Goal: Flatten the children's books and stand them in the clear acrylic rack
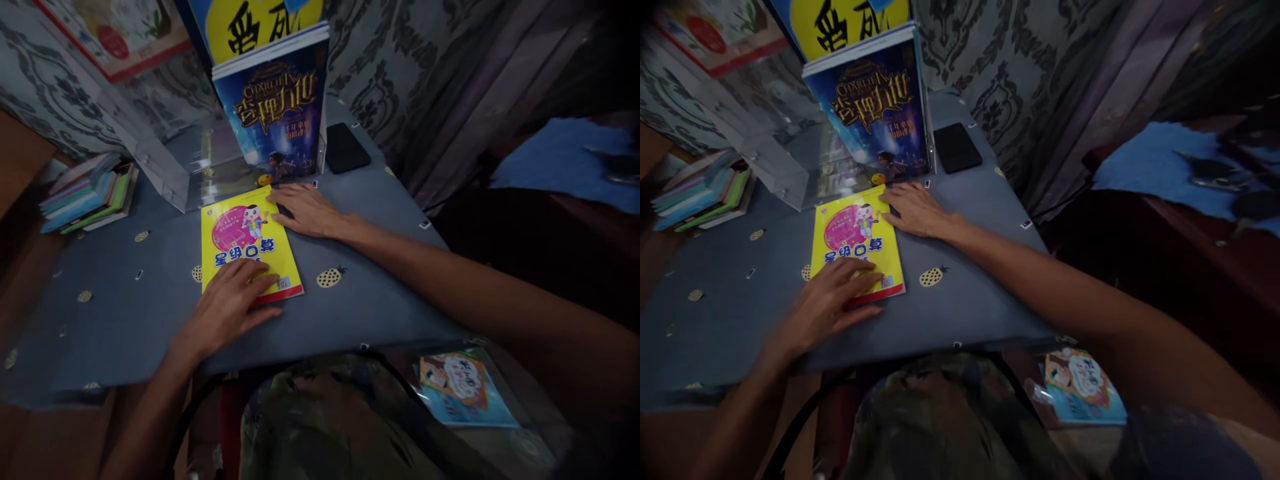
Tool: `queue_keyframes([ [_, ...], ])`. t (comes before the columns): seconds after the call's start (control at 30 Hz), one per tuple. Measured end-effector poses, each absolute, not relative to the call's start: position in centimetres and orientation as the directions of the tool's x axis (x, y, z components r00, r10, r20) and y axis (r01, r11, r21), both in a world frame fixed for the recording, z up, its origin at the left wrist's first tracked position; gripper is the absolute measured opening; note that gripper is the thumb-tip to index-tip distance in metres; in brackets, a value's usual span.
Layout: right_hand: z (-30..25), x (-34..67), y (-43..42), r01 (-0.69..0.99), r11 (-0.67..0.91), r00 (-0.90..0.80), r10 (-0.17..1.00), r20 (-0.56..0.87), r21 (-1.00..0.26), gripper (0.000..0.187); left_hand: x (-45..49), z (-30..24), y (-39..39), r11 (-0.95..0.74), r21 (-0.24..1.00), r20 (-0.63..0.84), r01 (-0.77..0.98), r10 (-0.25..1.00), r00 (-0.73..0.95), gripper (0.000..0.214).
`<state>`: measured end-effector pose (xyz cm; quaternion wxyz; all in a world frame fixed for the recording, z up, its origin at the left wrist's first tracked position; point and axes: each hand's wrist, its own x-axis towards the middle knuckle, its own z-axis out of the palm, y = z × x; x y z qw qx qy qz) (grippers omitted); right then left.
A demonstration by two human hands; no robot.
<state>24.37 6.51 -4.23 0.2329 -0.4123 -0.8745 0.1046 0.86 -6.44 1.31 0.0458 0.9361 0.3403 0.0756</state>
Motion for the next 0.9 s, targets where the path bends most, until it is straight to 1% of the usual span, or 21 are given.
queue_keyframes([
  [0.2,-4.0,24.5,2.7,0.627,0.668,-0.587,0.744,0.321,-0.401,0.049,1.2,-0.1,-7.4,-0.779,0.073,0.23,0.623,0.621,0.749,0.023],
  [0.4,-4.4,24.9,-0.2,0.566,0.685,-0.606,0.723,0.332,-0.459,0.049,1.2,0.4,-7.3,-0.801,0.044,0.278,0.597,0.584,0.763,0.022],
  [0.6,-4.0,25.3,-1.0,0.526,0.657,-0.593,0.739,0.321,-0.54,0.05,1.4,0.6,-7.3,-0.809,0.061,0.312,0.584,0.571,0.759,0.023],
  [0.7,-3.7,25.6,-1.4,0.521,0.657,-0.628,0.727,0.277,-0.545,0.059,1.3,0.4,-7.3,-0.8,0.065,0.298,0.597,0.586,0.753,0.022],
  [0.8,-3.5,25.8,-1.7,0.499,0.671,-0.68,0.695,0.234,-0.548,0.079,1.2,0.1,-7.3,-0.782,0.099,0.27,0.616,0.617,0.739,0.023],
  [0.9,-3.5,25.9,-1.9,0.495,0.67,-0.7,0.684,0.202,-0.553,0.094,1.1,-0.2,-7.1,-0.782,0.147,0.3,0.606,0.619,0.726,0.022],
])
